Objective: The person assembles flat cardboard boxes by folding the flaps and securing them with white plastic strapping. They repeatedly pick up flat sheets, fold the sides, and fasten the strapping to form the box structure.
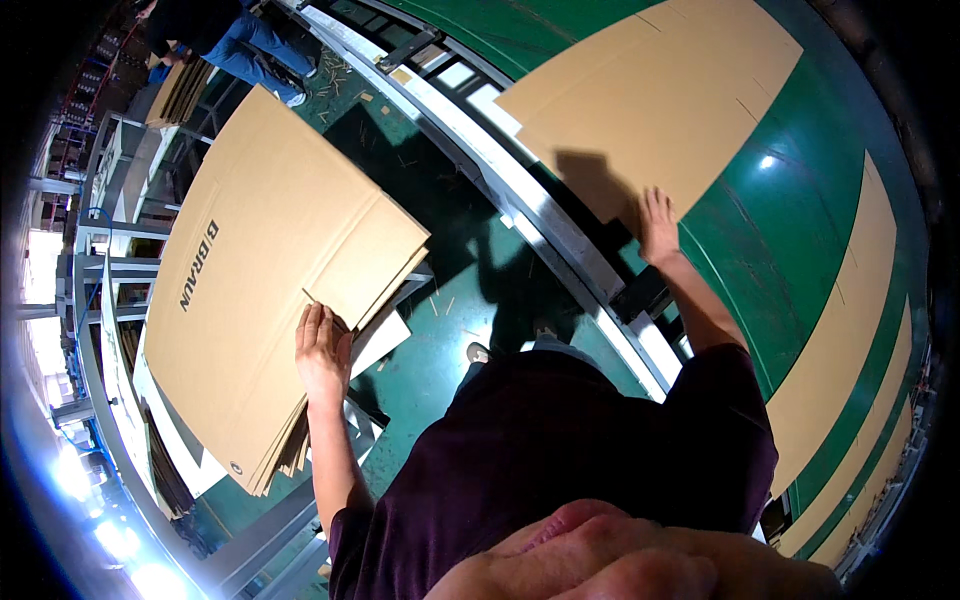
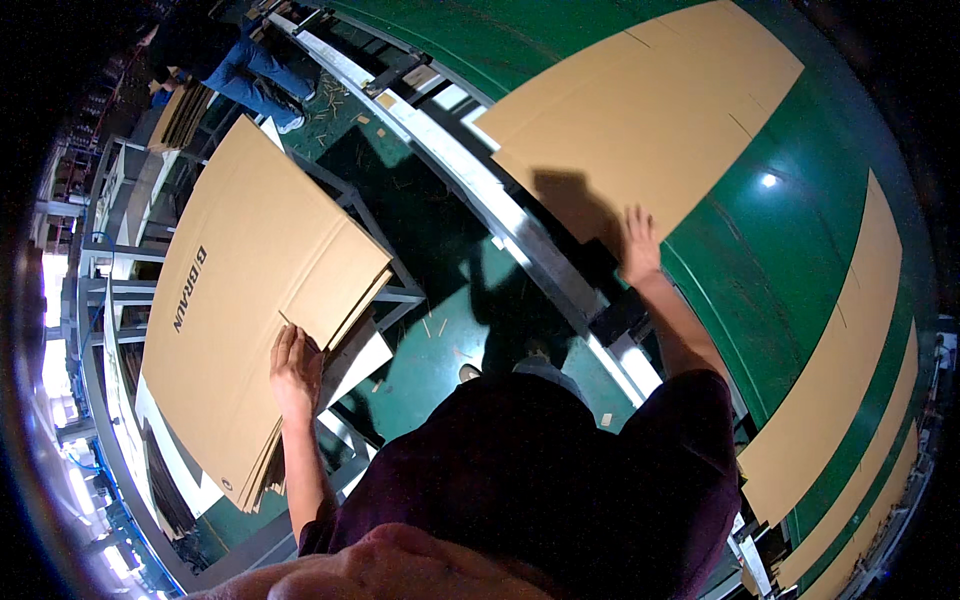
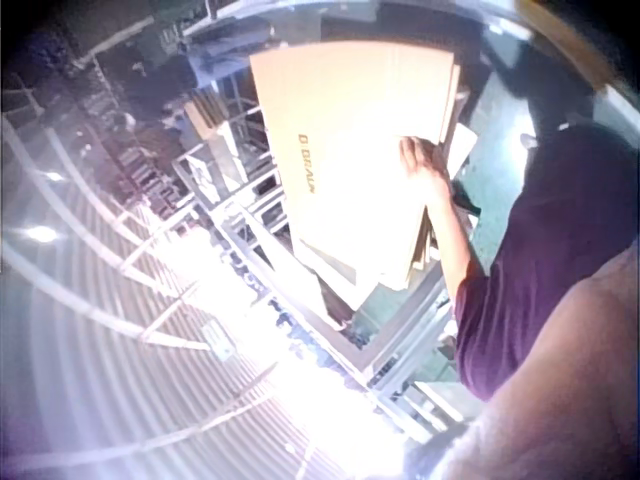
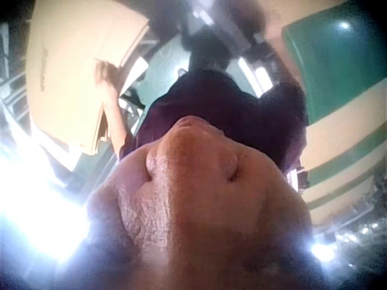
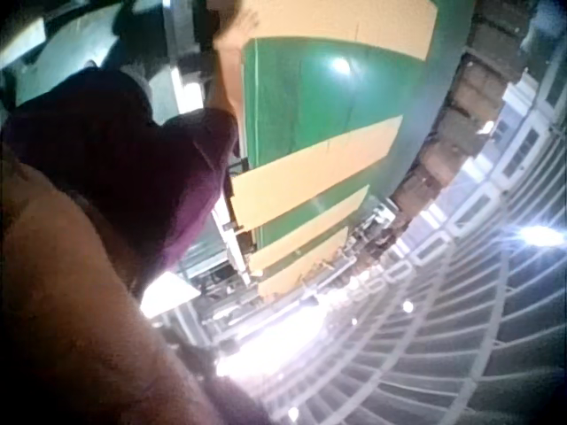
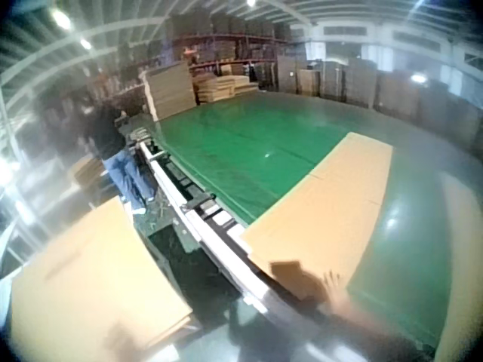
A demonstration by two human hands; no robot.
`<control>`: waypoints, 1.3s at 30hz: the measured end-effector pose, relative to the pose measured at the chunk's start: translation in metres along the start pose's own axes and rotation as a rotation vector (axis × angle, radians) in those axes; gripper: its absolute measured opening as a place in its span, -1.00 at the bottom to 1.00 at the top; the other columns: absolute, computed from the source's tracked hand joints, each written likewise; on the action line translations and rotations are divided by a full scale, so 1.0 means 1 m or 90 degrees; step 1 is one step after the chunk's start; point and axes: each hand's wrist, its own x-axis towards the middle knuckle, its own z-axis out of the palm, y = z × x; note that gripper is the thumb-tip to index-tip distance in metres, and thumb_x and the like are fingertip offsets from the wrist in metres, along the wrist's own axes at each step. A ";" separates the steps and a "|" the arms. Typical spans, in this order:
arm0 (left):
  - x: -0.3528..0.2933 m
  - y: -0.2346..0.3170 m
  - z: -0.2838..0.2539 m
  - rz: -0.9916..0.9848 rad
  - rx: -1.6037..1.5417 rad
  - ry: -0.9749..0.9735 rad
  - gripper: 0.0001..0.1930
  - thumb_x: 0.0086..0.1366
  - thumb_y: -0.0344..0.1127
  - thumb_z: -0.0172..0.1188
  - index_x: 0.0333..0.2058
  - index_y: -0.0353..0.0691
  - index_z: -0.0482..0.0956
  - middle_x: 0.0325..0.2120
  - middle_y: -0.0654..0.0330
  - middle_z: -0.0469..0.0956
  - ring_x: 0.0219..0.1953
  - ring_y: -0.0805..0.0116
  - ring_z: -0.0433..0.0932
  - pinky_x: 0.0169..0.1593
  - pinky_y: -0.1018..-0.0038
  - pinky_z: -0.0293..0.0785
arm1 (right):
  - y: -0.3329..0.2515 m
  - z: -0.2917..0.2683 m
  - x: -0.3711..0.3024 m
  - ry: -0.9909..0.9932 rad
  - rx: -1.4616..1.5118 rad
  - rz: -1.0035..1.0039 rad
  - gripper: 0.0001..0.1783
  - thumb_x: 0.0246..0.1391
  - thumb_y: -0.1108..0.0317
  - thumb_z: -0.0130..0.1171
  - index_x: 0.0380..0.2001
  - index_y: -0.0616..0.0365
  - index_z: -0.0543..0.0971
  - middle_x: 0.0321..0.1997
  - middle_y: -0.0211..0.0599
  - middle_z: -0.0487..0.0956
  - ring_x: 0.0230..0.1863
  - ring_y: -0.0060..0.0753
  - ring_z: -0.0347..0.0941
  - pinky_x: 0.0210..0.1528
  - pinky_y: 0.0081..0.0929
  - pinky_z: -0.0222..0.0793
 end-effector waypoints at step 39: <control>-0.002 0.003 0.000 -0.125 -0.080 0.014 -0.41 -0.13 -0.53 0.34 -0.01 -0.29 0.48 0.07 -0.01 0.39 0.17 0.00 0.32 0.20 0.26 0.32 | -0.182 0.053 0.263 -0.069 1.358 0.380 -0.50 -0.09 0.12 0.17 -0.08 0.17 0.49 -0.08 -0.23 0.55 -0.13 -0.15 0.52 -0.09 -0.24 0.46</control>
